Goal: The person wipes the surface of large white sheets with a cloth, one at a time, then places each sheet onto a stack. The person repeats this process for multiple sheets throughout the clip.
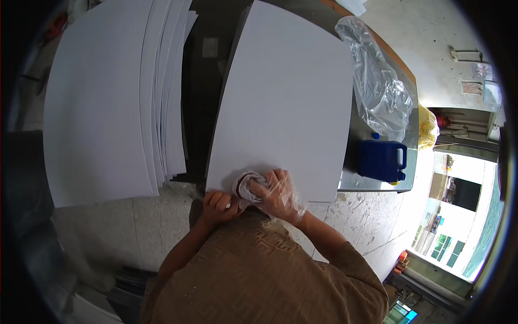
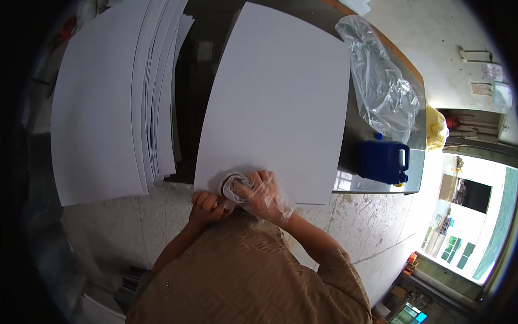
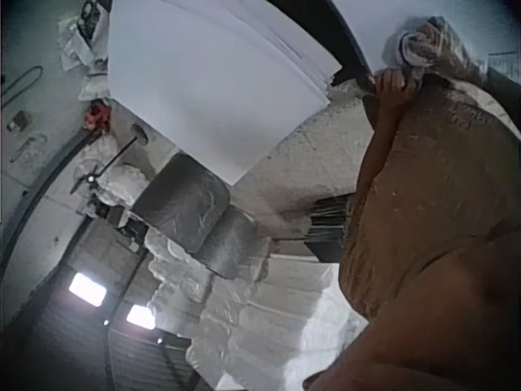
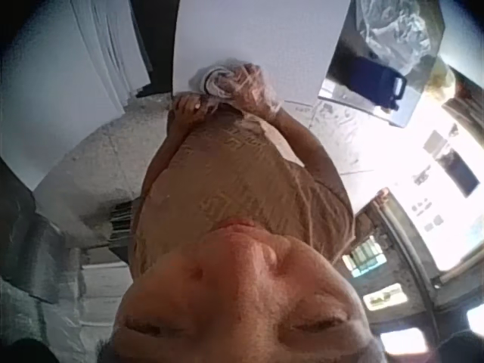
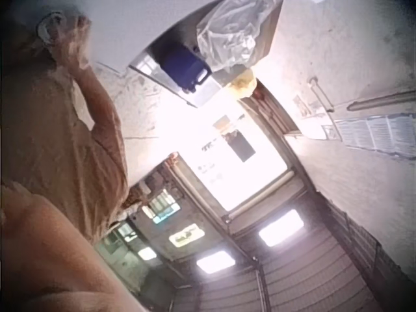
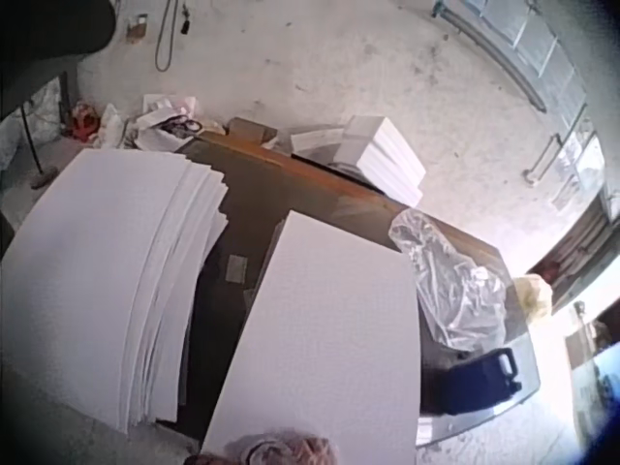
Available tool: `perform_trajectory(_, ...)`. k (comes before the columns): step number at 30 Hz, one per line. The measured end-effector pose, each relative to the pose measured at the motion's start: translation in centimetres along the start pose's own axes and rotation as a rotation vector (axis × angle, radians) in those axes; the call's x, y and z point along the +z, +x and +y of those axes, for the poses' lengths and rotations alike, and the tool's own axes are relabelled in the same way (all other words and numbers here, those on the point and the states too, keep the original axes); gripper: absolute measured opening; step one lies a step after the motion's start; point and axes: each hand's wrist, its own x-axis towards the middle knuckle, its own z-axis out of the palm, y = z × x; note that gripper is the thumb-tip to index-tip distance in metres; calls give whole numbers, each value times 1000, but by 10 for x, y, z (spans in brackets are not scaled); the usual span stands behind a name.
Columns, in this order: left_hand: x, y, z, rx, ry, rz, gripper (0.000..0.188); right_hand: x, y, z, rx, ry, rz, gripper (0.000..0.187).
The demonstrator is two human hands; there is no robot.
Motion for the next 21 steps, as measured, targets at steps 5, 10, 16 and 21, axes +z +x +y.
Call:
perform_trajectory(5, 0, 0, 3, -1, 35, 21, 28, -30, 129, 98, 29, -262, 346, 36)
perform_trajectory(10, -3, -13, 13, -71, 54, 14, 19, -124, 319, 237, 143, -274, 588, 43)
perform_trajectory(16, -11, -12, 12, -44, 102, -31, 19, -152, 364, 279, 186, -245, 677, 48)
perform_trajectory(21, -5, -2, 6, -48, 72, 26, 28, -93, 239, 183, 81, -227, 530, 42)
